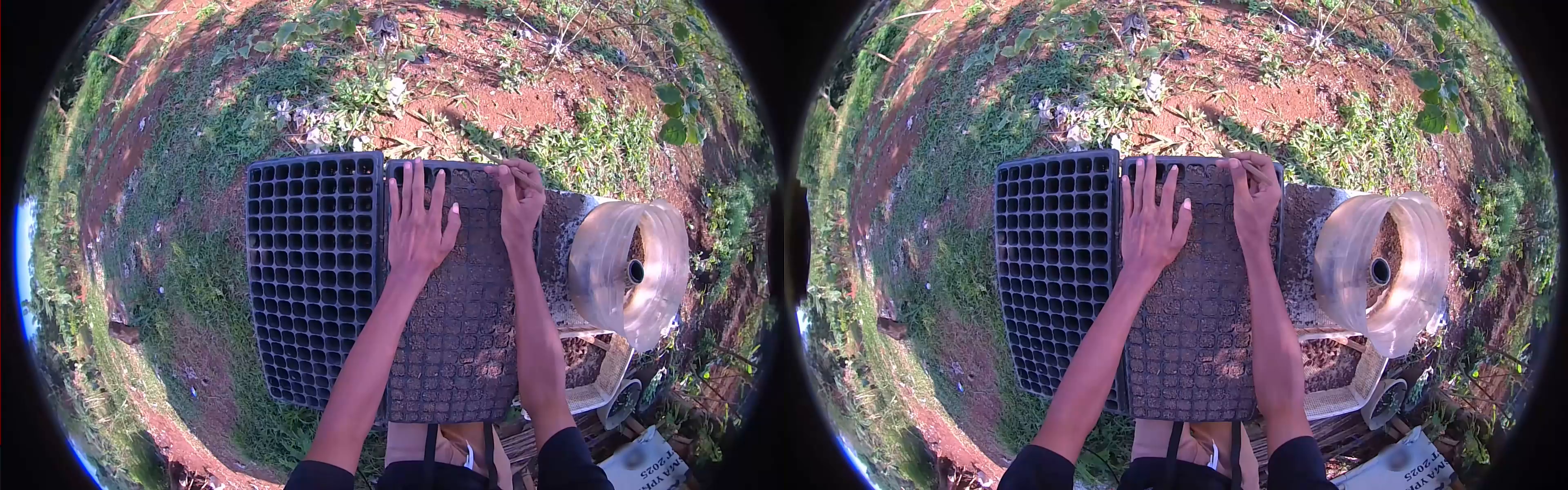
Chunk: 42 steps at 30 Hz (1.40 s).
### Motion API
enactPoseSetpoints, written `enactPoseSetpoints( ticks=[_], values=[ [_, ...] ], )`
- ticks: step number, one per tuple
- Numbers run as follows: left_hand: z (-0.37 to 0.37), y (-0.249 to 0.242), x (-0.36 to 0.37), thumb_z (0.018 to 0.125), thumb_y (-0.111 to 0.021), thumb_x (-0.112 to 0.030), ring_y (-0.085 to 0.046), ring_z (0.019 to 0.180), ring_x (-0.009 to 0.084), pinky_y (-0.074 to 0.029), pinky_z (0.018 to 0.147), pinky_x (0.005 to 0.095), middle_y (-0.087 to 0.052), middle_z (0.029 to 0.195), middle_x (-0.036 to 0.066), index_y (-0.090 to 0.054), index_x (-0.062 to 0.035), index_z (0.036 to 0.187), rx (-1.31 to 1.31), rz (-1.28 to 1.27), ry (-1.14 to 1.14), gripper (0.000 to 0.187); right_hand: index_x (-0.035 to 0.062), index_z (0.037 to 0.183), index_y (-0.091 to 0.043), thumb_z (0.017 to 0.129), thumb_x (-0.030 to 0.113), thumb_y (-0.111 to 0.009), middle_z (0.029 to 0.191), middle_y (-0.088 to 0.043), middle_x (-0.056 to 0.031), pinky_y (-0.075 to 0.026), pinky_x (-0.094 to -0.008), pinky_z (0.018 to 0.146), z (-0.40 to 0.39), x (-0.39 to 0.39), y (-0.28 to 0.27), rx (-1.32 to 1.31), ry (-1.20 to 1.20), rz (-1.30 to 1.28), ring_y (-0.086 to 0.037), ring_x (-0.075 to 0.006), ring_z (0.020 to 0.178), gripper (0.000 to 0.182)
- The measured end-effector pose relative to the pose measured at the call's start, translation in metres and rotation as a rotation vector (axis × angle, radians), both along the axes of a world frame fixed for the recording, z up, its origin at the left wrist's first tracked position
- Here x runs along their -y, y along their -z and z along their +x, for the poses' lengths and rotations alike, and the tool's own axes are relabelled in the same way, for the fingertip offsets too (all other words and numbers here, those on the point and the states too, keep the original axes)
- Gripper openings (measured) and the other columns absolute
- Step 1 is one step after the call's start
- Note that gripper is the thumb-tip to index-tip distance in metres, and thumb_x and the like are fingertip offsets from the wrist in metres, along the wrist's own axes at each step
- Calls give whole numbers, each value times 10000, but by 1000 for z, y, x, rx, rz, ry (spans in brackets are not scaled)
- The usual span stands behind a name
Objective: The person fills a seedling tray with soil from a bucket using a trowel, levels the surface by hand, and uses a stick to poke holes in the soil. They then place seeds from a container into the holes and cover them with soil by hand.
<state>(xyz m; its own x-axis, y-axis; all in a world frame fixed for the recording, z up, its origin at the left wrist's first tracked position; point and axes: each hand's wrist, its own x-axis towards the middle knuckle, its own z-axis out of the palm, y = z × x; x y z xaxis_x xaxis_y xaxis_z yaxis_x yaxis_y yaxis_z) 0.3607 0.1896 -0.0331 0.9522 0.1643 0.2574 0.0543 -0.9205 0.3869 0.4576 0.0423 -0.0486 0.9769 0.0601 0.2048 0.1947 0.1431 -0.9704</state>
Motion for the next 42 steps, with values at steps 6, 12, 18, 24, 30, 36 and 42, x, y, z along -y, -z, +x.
enactPoseSetpoints(
  ticks=[6,12,18,24,30,36,42],
  values=[
    [0,0,0,1020,-489,-353,-225,1536,417,-136,1257,578,-284,1623,263,-429,-55,1523,-12,-6,-8,588,-16,1090,-600,1068,141,-573,954,-708,-102,-452,-233,698,-1,-1,-1,25,2,16,-661,-115,793,160],
    [1,2,0,1014,-500,-351,-228,1536,418,-138,1259,575,-289,1621,264,-437,-55,1518,-1,4,-5,588,-23,1076,-582,1080,182,-557,862,-627,-52,-452,-243,648,-3,1,1,-14,1,49,-619,-108,706,206],
    [1,2,1,1015,-501,-358,-230,1537,413,-144,1254,589,-286,1623,261,-438,-57,1516,2,6,2,588,-21,1070,-571,1098,187,-511,806,-611,-51,-459,-262,590,1,3,-11,115,-64,-220,-585,-102,672,218],
    [1,1,1,1007,-521,-351,-228,1538,406,-152,1251,592,-284,1624,248,-447,-54,1508,31,-4,-2,586,-12,1042,-602,1110,186,-470,753,-622,-76,-478,-302,608,8,6,-43,182,-200,-481,-599,-141,664,247],
    [1,0,0,988,-550,-354,-233,1536,405,-154,1252,585,-278,1624,258,-451,-45,1504,3,7,0,610,-12,1028,-590,1118,236,-445,758,-660,-120,-502,-325,632,11,1,-42,134,-252,-540,-642,-182,665,301],
    [1,0,0,979,-556,-351,-233,1535,407,-152,1255,580,-281,1622,262,-455,-41,1502,0,4,2,617,-15,1044,-547,1124,245,-425,732,-653,-103,-505,-322,609,12,-4,-24,120,-215,-463,-633,-180,639,298],
    [1,2,0,968,-564,-345,-234,1535,410,-153,1253,583,-280,1623,264,-451,-43,1506,8,-1,7,627,-11,1037,-532,1119,196,-432,740,-609,-90,-495,-320,593,12,-11,-3,212,-157,-437,-605,-169,625,244]
  ],
)
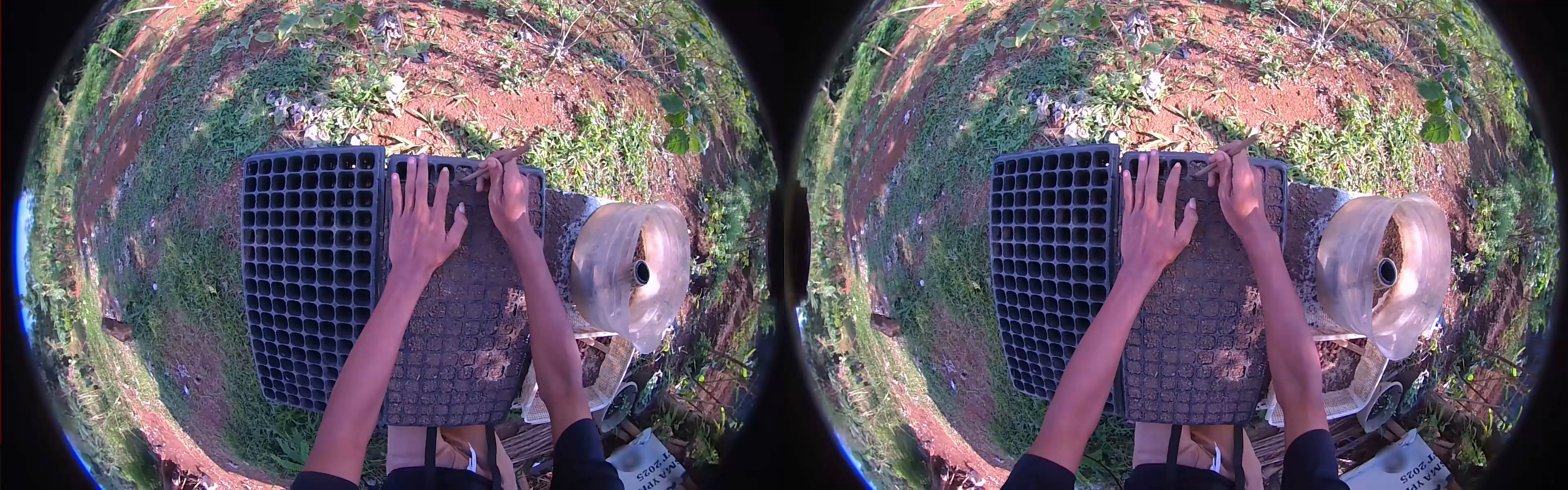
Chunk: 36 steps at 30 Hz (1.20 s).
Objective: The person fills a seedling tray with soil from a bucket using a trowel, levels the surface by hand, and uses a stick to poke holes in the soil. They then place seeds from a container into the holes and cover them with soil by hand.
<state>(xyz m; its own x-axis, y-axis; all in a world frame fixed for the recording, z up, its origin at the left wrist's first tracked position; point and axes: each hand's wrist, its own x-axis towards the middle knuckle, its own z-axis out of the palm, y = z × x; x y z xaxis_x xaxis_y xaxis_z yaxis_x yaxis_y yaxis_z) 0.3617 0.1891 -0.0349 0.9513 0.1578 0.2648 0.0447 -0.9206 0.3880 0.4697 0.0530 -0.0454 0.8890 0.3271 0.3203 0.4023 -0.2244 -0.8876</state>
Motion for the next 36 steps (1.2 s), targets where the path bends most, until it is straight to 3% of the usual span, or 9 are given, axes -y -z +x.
enactPoseSetpoints(
  ticks=[6,18,27,29,32,36],
  values=[
    [0,2,0,964,-567,-350,-229,1537,409,-144,1254,586,-273,1627,263,-449,-48,1508,17,0,1,634,-6,1041,-529,1116,181,-432,790,-597,-96,-477,-324,579,-3,2,0,37,1,-71,-585,-170,617,223],
    [0,0,0,971,-557,-368,-207,1548,386,-132,1264,569,-246,1642,246,-451,-49,1508,-29,12,-10,633,-17,1030,-557,1110,178,-455,724,-594,-100,-475,-325,566,-5,0,4,86,51,29,-605,-184,602,234],
    [0,-1,0,975,-552,-370,-190,1555,379,-132,1268,559,-249,1643,239,-449,-52,1510,-38,14,-9,631,-18,1027,-555,1084,121,-496,685,-589,-91,-483,-330,555,-6,1,3,105,5,24,-624,-198,594,160],
    [-1,0,0,972,-557,-365,-192,1554,383,-135,1266,562,-252,1642,239,-450,-52,1509,-30,13,-8,631,-14,1029,-556,1081,120,-501,687,-592,-97,-481,-334,555,-7,0,1,148,22,-106,-624,-212,591,154],
    [-1,-3,0,967,-563,-365,-196,1552,388,-139,1264,566,-255,1639,243,-452,-47,1505,-28,17,-8,635,-7,1026,-564,1080,124,-504,692,-596,-102,-481,-343,558,-7,0,3,191,39,0,-624,-228,593,154],
    [0,-2,0,963,-567,-363,-203,1549,392,-144,1261,570,-259,1636,248,-451,-47,1505,-28,7,-9,638,-5,1023,-572,1078,124,-507,696,-598,-106,-478,-347,559,-6,0,6,175,-7,-61,-624,-229,596,154]
  ],
)
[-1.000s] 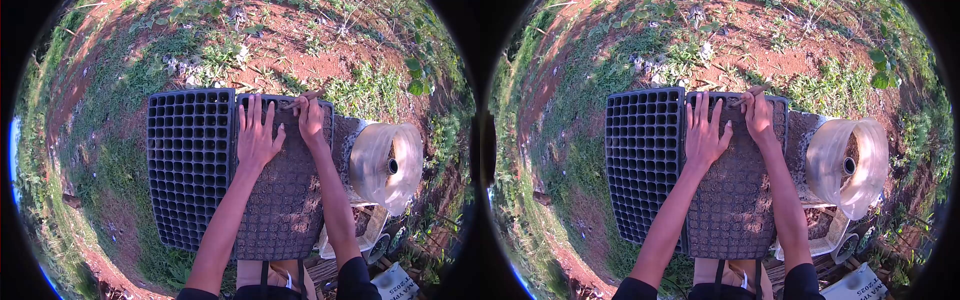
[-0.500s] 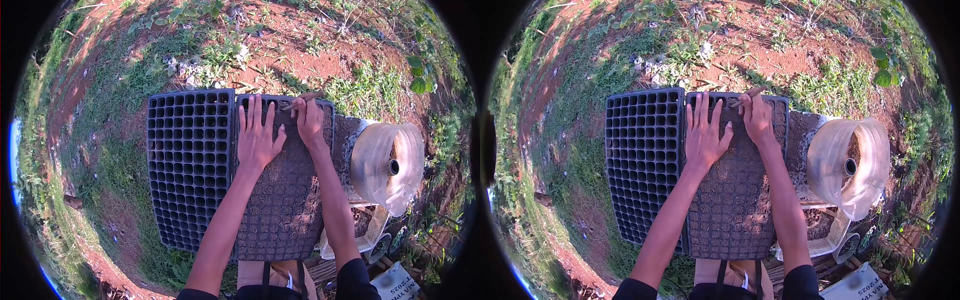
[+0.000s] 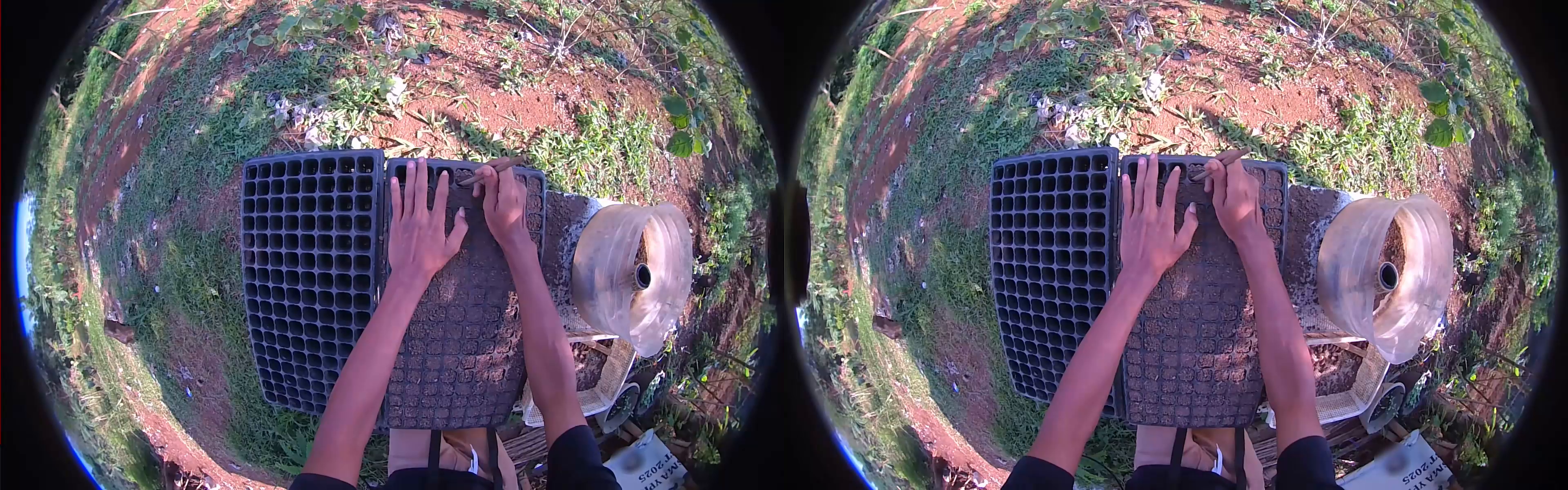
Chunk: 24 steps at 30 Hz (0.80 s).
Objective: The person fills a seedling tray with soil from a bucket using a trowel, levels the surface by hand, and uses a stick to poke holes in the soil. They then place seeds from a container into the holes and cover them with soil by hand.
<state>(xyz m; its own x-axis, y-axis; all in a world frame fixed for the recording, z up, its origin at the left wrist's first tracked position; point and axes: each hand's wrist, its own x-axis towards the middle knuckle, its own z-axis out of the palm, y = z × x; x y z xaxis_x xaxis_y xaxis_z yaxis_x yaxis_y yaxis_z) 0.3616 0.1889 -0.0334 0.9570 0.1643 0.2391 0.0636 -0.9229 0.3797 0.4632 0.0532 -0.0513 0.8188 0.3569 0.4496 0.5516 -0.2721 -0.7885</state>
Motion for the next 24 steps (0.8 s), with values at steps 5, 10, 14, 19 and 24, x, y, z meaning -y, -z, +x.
enactPoseSetpoints(
  ticks=[5,10,14,19,24],
  values=[
    [0,1,-1,956,-574,-364,-209,1546,397,-143,1261,569,-261,1633,254,-447,-51,1509,2,6,3,649,-7,1017,-575,1078,120,-507,693,-593,-107,-472,-340,552,0,-2,0,45,9,58,-622,-218,595,156],
    [0,1,-1,955,-577,-365,-206,1547,396,-137,1263,568,-258,1634,255,-444,-46,1509,1,-5,0,654,-11,1015,-571,1076,104,-507,695,-587,-112,-474,-341,542,0,-2,-2,31,35,37,-620,-217,587,145],
    [0,1,-1,941,-581,-389,-193,1550,395,-126,1267,570,-262,1625,276,-467,-17,1487,5,4,6,671,-16,1014,-568,1073,85,-508,716,-590,-117,-476,-342,534,0,-2,-2,11,30,49,-620,-217,584,132],
    [1,1,-1,937,-587,-391,-189,1552,393,-118,1268,568,-264,1624,275,-467,-17,1486,-4,11,5,675,-20,1006,-564,1072,81,-510,729,-587,-121,-475,-346,532,-1,-4,-6,86,1,38,-614,-217,582,132],
    [0,0,-1,955,-583,-366,-199,1550,390,-131,1264,567,-251,1637,253,-436,-47,1513,-16,0,4,659,-24,1003,-562,1070,80,-515,729,-579,-120,-472,-347,532,-2,-3,-5,113,18,49,-607,-216,586,132]
  ],
)
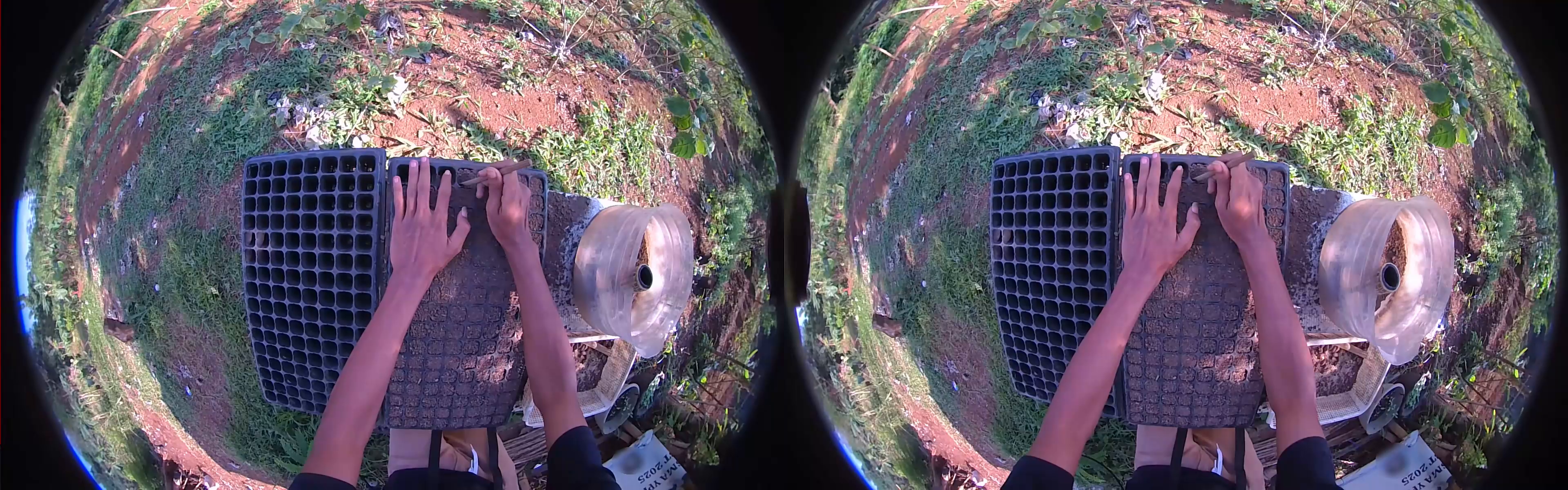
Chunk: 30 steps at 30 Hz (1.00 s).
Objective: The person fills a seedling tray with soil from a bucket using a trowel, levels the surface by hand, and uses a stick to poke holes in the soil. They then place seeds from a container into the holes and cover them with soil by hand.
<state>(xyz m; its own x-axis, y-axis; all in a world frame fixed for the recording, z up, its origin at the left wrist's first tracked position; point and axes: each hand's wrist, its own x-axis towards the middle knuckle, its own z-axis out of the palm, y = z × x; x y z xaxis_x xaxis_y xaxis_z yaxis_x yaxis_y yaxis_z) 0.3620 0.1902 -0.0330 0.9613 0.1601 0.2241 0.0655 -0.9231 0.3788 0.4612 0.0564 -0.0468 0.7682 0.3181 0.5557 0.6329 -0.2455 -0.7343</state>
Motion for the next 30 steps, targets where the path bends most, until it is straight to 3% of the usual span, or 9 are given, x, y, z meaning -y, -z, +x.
enactPoseSetpoints(
  ticks=[21,30],
  values=[
    [0,2,-1,934,-588,-382,-230,1535,408,-149,1260,578,-302,1600,290,-469,-13,1483,48,6,12,672,-25,991,-549,1059,58,-530,795,-602,-141,-489,-356,551,0,0,2,-29,-5,-44,-621,-230,615,109],
    [0,1,-1,956,-570,-371,-200,1551,386,-140,1262,574,-267,1630,251,-463,-39,1493,18,-3,3,640,-26,1004,-560,1068,71,-511,747,-598,-126,-483,-343,555,1,-1,1,-26,-10,-14,-611,-216,600,126]
  ],
)
